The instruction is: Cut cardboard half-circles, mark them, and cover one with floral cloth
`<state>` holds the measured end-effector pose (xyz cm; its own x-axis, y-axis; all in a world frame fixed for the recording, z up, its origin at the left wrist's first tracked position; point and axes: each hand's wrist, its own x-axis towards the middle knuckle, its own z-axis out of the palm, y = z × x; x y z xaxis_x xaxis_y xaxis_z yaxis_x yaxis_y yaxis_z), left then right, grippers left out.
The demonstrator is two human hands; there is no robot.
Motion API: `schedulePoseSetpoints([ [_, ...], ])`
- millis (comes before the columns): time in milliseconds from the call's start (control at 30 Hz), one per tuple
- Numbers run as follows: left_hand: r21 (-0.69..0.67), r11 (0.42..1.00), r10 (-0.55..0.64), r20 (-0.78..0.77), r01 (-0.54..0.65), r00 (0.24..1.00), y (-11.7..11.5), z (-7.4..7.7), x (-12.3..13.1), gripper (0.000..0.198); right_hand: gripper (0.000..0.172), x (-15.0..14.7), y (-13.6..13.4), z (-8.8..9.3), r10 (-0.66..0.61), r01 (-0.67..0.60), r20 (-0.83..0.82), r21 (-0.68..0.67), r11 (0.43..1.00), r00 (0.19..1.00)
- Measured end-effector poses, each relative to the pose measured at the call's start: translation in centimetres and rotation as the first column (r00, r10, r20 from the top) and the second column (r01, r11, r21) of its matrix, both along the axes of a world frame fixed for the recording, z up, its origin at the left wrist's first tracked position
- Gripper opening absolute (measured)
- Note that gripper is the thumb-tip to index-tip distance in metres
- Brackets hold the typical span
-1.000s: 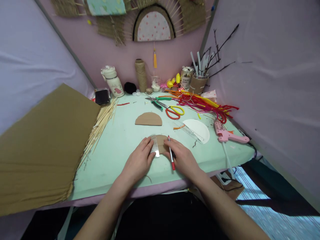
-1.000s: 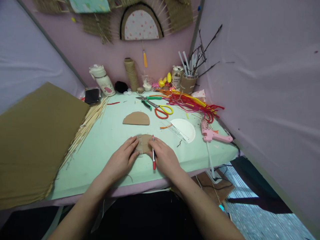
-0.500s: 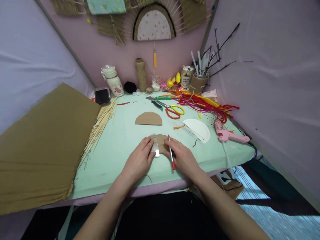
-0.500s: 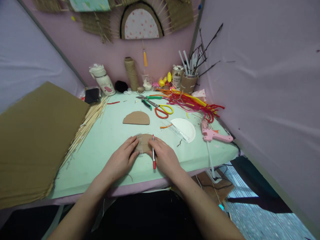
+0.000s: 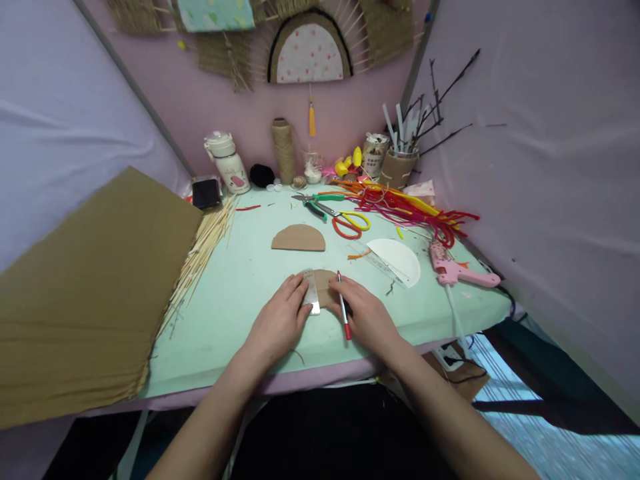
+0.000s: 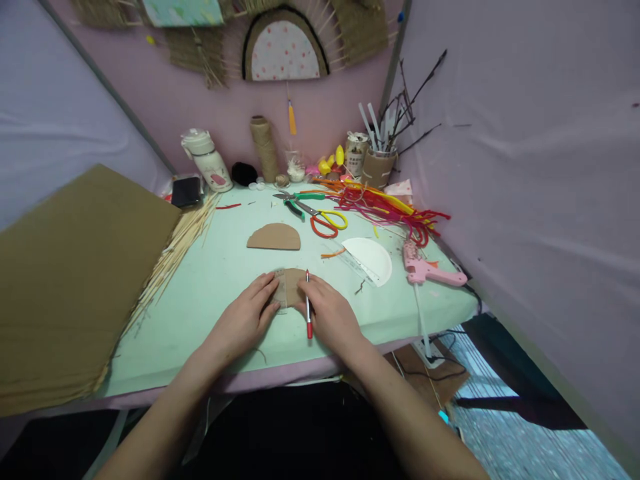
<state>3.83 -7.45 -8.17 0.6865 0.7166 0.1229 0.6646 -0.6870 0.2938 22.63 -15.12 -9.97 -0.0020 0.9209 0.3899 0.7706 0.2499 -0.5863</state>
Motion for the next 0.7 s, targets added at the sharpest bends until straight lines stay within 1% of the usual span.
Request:
schedulePoseSetpoints([
  [100, -0.009, 1.0, -0.005, 0.01, 0.005, 1.0, 0.0, 0.0, 0.0, 0.044, 0.03, 0.2, 0.1, 0.5, -0.012, 0.014, -0.058, 0.025, 1.0, 0.998],
  [200, -0.013, 1.0, -0.002, 0.015, 0.002, 1.0, 0.0, 0.0, 0.0, 0.044, 0.028, 0.4, 0.5, 1.9, -0.046, 0.055, -0.13, 0.062, 0.997, 0.99],
  [300, 0.0, 1.0, -0.006, 0.032, 0.006, 0.999, 0.1, -0.3, -0.1, 0.043, 0.028, 0.1, 1.7, 3.4, -0.03, 0.048, -0.224, 0.075, 0.996, 0.974],
  [367, 0.018, 1.0, -0.009, 0.045, 0.008, 0.999, 0.1, -0.4, -0.1, 0.043, 0.026, -0.3, 2.7, 3.8, -0.021, 0.041, -0.321, 0.056, 0.998, 0.947],
  [400, 0.023, 1.0, -0.009, 0.044, 0.008, 0.999, 0.1, -0.5, -0.1, 0.043, 0.024, -0.5, 3.2, 3.8, -0.037, 0.049, -0.369, 0.025, 0.998, 0.929],
  [467, 0.019, 1.0, -0.004, 0.03, 0.003, 1.0, 0.1, -0.4, -0.1, 0.043, 0.018, -0.8, 4.2, 3.5, -0.11, 0.091, -0.439, -0.064, 0.994, 0.892],
  [533, 0.007, 1.0, 0.0, 0.018, -0.001, 1.0, 0.1, -0.3, -0.1, 0.043, 0.013, -1.0, 4.8, 2.9, -0.175, 0.131, -0.468, -0.126, 0.983, 0.866],
  [600, -0.003, 1.0, 0.001, 0.021, -0.001, 1.0, 0.0, -0.2, 0.0, 0.044, 0.011, -1.0, 5.2, 2.4, -0.191, 0.141, -0.476, -0.138, 0.98, 0.859],
  [700, -0.009, 1.0, 0.004, 0.031, -0.004, 1.0, 0.0, -0.1, -0.1, 0.043, 0.014, -0.9, 5.3, 2.0, -0.191, 0.142, -0.476, -0.139, 0.98, 0.858],
])
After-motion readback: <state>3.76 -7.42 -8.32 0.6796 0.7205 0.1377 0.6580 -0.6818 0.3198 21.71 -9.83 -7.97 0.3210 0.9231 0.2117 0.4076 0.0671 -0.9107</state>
